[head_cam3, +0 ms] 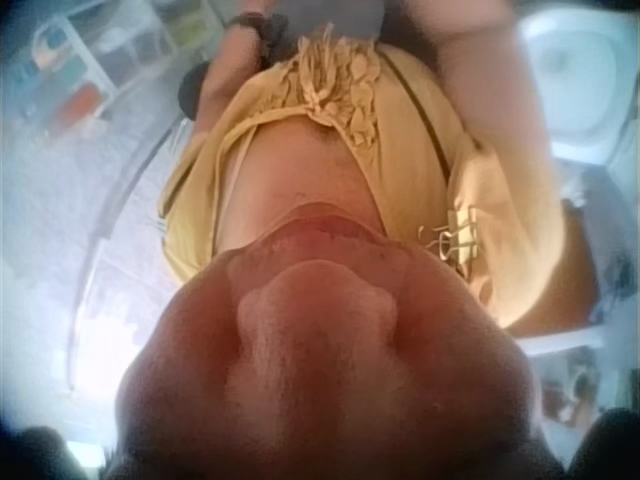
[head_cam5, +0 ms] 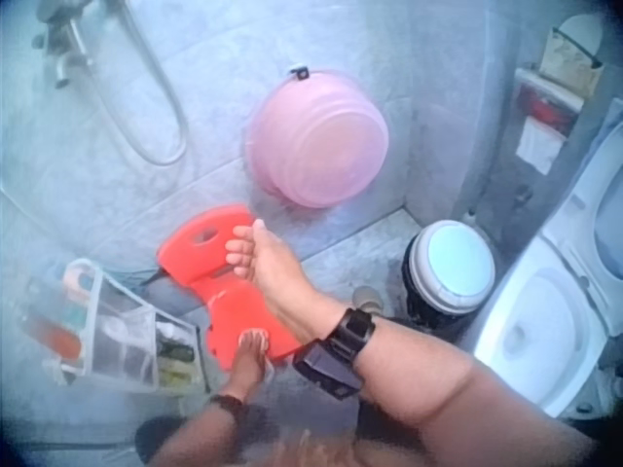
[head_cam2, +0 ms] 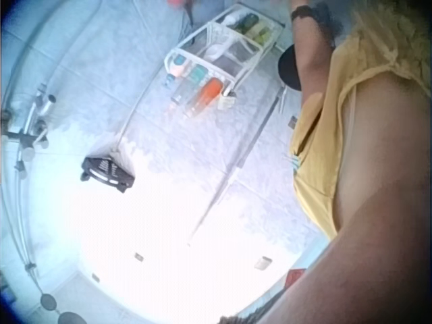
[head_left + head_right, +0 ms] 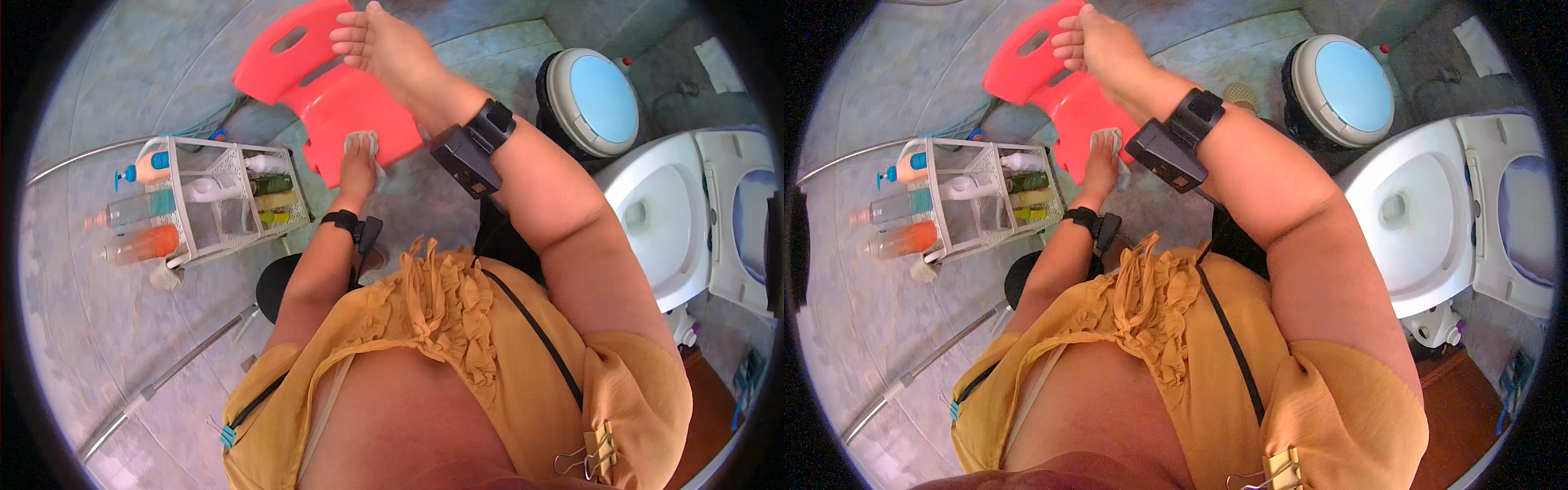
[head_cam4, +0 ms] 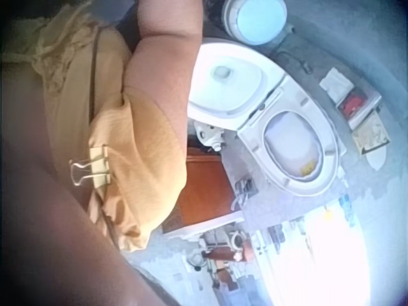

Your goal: The person wipes a red plastic stool with a cloth, then places a light blue toilet seat cover on the stool and wipes it thoroughly. The person continues wiping the stool after removing the cover.

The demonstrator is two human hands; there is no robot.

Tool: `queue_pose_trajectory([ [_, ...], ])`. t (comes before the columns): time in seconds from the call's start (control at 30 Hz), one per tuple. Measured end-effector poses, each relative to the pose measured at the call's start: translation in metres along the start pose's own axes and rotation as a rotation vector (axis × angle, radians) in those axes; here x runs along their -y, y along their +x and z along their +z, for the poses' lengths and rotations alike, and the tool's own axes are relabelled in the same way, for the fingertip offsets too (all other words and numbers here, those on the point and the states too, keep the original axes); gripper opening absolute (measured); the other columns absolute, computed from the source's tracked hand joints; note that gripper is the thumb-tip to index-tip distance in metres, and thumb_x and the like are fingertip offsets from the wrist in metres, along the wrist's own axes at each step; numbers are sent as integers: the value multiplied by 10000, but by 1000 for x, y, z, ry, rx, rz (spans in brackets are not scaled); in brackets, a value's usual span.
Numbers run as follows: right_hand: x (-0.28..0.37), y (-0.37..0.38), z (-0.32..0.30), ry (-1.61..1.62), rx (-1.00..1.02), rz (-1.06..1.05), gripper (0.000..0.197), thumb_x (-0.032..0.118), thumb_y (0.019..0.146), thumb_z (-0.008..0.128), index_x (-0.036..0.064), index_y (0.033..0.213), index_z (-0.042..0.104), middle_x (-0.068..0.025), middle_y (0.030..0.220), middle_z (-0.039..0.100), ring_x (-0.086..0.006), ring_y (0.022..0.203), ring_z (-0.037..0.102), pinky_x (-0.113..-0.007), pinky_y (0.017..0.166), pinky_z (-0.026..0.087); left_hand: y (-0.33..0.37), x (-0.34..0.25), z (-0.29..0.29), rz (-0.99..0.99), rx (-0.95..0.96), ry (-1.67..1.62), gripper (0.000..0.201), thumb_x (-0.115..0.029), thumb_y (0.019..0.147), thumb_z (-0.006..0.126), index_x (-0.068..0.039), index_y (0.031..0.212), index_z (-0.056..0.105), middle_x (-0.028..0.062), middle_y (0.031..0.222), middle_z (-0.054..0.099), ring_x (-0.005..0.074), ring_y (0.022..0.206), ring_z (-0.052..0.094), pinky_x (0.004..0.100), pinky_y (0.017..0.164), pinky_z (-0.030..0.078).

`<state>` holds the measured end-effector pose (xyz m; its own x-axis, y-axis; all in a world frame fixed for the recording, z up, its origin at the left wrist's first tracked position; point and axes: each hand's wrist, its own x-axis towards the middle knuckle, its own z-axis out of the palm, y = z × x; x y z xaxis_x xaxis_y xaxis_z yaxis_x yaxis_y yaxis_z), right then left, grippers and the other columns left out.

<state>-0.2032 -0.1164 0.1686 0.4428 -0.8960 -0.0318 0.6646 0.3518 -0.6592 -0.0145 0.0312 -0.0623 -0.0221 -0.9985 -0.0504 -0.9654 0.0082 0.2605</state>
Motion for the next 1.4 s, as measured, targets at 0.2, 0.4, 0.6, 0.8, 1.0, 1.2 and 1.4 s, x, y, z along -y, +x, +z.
queue_pose_trajectory([
  [0.2,14,-12,11,-128,-78,-97,507,395,1111,319,-13,1187,610,-111,1007,699,-180,865,669,-316,746,537,83,27,38,176,48,378,548,-167,992,501,39,1495,428,275,1509,457,405,1451,382,455,1206,316],
  [0.4,27,-24,13,-132,-81,-26,537,431,1113,309,3,1270,593,-97,1120,681,-180,1009,641,-323,876,507,143,36,31,28,88,-89,563,-152,988,451,18,1523,403,251,1557,407,375,1493,322,422,1235,266],
  [0.6,23,-28,9,-218,-103,16,545,427,1113,309,-13,1273,589,-105,1130,659,-180,996,621,-331,888,503,174,11,0,-169,79,-264,576,-156,989,413,9,1540,382,229,1596,359,367,1516,275,409,1247,238],
  [0.8,14,-21,7,-256,-116,30,545,435,1113,311,-4,1267,596,-91,1124,668,-168,982,623,-328,883,504,159,5,-2,-123,81,-269,592,-152,981,396,12,1550,366,216,1622,329,366,1529,251,404,1255,222],
  [1.0,2,-14,6,-244,-75,1,542,460,1110,328,21,1258,609,-68,1096,681,-154,981,626,-311,882,498,107,17,17,189,113,407,602,-122,924,486,56,1496,430,261,1562,401,394,1477,346,427,1243,252],
  [1.2,-8,-20,11,-209,-49,26,543,473,1104,360,22,1277,607,-79,1127,687,-163,1015,633,-315,905,500,33,11,11,117,-47,147,594,-64,896,524,26,1478,453,270,1505,463,411,1425,418,452,1208,321],
  [1.4,-6,-22,21,-190,-49,-5,499,444,1102,362,25,1192,618,-77,991,701,-153,856,652,-306,753,518,-28,19,-15,-43,-46,51,563,-94,931,549,-49,1487,472,259,1518,456,390,1402,455,474,1141,395],
])
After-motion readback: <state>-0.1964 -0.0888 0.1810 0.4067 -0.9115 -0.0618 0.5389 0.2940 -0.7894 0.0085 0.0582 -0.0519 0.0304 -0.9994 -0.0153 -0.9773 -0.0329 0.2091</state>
